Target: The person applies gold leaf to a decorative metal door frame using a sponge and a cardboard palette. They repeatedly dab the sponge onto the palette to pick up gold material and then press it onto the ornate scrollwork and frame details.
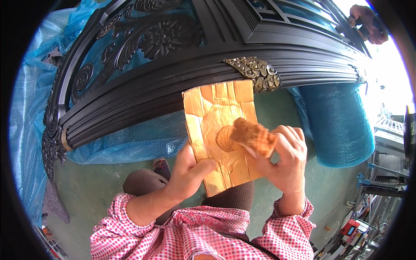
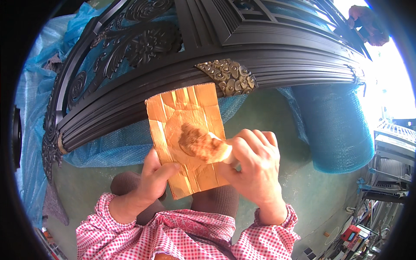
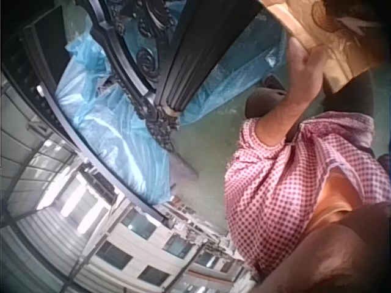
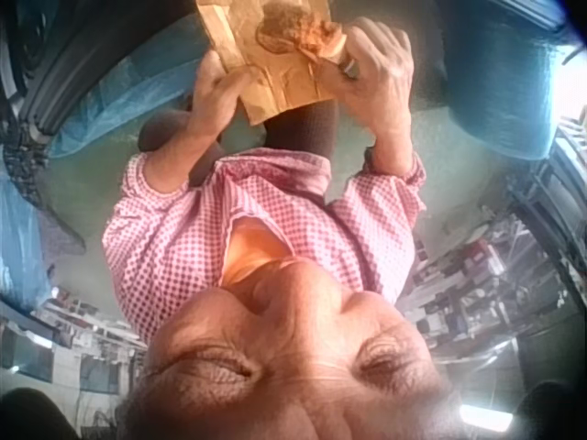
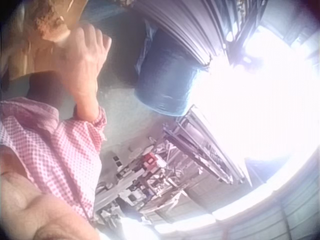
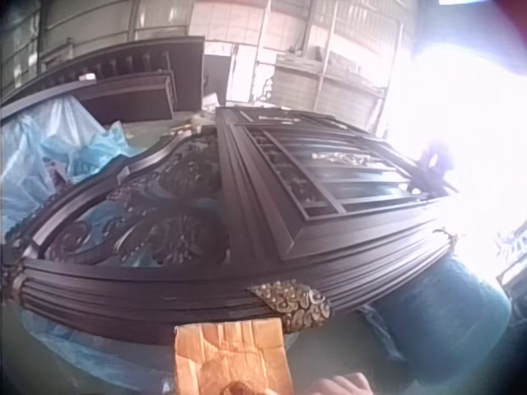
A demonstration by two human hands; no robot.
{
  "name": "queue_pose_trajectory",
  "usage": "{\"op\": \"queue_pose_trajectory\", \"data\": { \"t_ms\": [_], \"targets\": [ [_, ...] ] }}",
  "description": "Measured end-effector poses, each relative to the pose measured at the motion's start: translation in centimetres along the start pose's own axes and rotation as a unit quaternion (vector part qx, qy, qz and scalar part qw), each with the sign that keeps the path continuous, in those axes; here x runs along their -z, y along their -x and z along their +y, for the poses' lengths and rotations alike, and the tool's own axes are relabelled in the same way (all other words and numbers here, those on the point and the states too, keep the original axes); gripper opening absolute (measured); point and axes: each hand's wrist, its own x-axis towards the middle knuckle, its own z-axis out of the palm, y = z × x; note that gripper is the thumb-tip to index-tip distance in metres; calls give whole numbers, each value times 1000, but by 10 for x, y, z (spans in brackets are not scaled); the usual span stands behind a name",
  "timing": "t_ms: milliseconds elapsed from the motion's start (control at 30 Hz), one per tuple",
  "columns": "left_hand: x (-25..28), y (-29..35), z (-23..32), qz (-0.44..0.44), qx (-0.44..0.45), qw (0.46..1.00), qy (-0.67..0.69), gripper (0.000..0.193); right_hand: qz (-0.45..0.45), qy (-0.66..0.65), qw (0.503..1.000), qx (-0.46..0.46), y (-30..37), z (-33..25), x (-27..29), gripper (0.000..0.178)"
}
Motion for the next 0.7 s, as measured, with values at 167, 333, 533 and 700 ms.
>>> {"op": "queue_pose_trajectory", "data": {
  "t_ms": [167,333,533,700],
  "targets": [
    [2,2,-5,10,1,999,32,43,-13,-21,999,38,9,7,-8,23],
    [6,6,2,74,4,997,19,42,286,-252,895,-233,36,38,-28,32],
    [6,13,5,76,-25,996,37,50,409,-232,853,-227,32,100,-89,28],
    [10,16,6,89,-15,995,37,56,421,-246,859,-153,7,104,-94,30]
  ]
}}
